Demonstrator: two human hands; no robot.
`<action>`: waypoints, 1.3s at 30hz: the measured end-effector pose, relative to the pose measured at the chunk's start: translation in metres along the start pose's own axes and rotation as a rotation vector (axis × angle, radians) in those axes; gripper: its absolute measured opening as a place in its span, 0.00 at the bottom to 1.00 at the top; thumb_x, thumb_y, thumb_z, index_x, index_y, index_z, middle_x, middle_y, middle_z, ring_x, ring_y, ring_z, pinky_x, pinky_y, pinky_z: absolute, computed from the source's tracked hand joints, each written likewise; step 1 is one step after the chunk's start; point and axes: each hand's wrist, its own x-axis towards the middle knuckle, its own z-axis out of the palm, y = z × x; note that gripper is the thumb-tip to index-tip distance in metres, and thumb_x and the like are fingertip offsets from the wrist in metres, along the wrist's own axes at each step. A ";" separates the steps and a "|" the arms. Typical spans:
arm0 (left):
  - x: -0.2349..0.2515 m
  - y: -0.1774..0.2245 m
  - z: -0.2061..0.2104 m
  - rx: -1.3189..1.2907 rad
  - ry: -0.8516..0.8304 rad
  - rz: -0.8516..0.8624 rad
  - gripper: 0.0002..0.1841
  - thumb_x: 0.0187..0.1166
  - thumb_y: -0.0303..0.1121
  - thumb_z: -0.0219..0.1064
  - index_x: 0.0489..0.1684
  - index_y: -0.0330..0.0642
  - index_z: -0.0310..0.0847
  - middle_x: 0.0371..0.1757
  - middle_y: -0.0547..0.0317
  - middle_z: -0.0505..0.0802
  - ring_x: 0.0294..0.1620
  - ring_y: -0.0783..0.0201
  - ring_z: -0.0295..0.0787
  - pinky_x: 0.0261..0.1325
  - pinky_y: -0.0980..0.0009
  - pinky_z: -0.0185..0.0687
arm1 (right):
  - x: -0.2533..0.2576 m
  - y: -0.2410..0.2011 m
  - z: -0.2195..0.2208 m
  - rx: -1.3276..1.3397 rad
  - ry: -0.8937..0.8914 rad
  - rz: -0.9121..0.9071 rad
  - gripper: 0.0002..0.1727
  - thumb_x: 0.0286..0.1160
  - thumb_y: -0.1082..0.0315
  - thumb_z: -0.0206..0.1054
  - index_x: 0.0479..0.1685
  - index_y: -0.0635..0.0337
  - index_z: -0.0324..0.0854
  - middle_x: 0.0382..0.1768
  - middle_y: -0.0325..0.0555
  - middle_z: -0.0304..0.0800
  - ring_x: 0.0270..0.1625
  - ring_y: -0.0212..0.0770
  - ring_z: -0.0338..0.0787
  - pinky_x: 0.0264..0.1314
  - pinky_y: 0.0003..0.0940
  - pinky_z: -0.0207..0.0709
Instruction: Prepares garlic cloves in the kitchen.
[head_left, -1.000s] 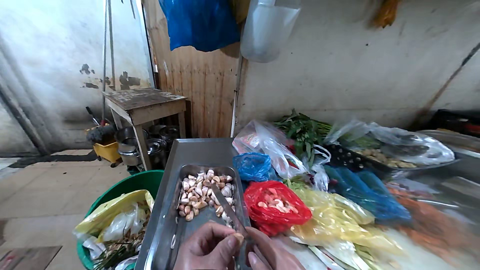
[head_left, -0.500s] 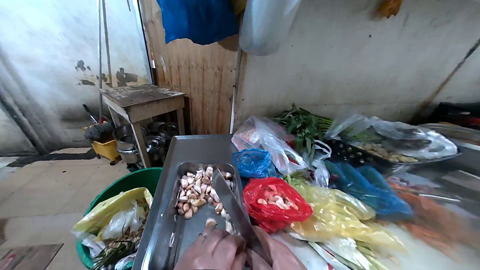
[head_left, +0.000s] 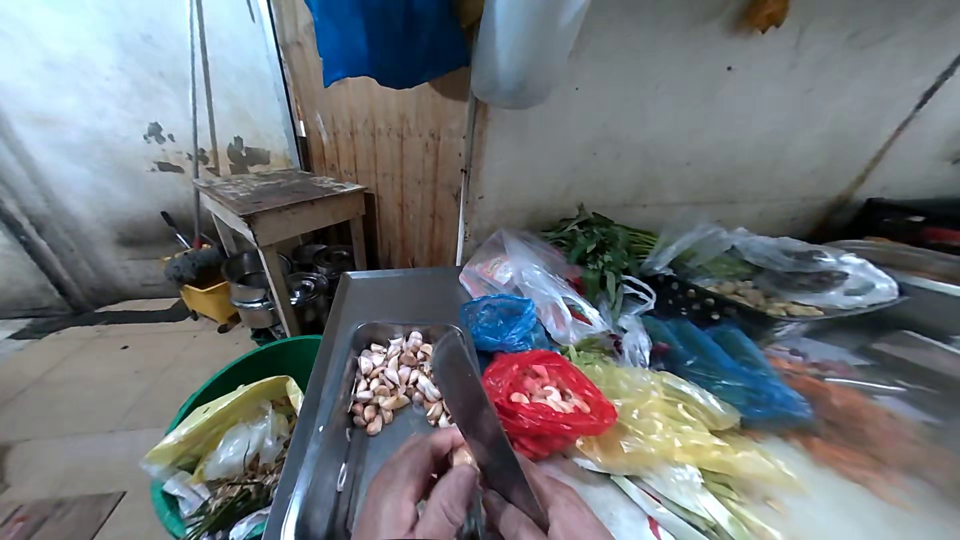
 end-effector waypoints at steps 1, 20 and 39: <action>-0.001 0.001 0.001 0.055 -0.014 0.023 0.17 0.83 0.30 0.64 0.61 0.23 0.82 0.53 0.43 0.90 0.45 0.66 0.90 0.50 0.70 0.88 | -0.001 0.000 0.001 -0.012 0.015 -0.032 0.18 0.84 0.69 0.57 0.65 0.71 0.81 0.38 0.58 0.91 0.35 0.48 0.90 0.42 0.48 0.83; -0.002 -0.006 -0.019 -0.224 0.102 -0.238 0.16 0.84 0.24 0.61 0.68 0.32 0.79 0.51 0.59 0.91 0.39 0.70 0.91 0.43 0.71 0.92 | 0.011 0.007 -0.005 0.025 -0.052 0.056 0.19 0.87 0.65 0.55 0.67 0.69 0.79 0.38 0.53 0.91 0.33 0.44 0.87 0.42 0.46 0.81; -0.004 0.016 -0.007 0.047 0.084 -0.083 0.08 0.73 0.22 0.70 0.45 0.28 0.82 0.36 0.58 0.91 0.32 0.78 0.86 0.40 0.79 0.85 | 0.005 -0.015 0.000 -0.077 -0.033 -0.109 0.22 0.86 0.71 0.54 0.74 0.68 0.77 0.51 0.64 0.92 0.51 0.60 0.92 0.55 0.60 0.81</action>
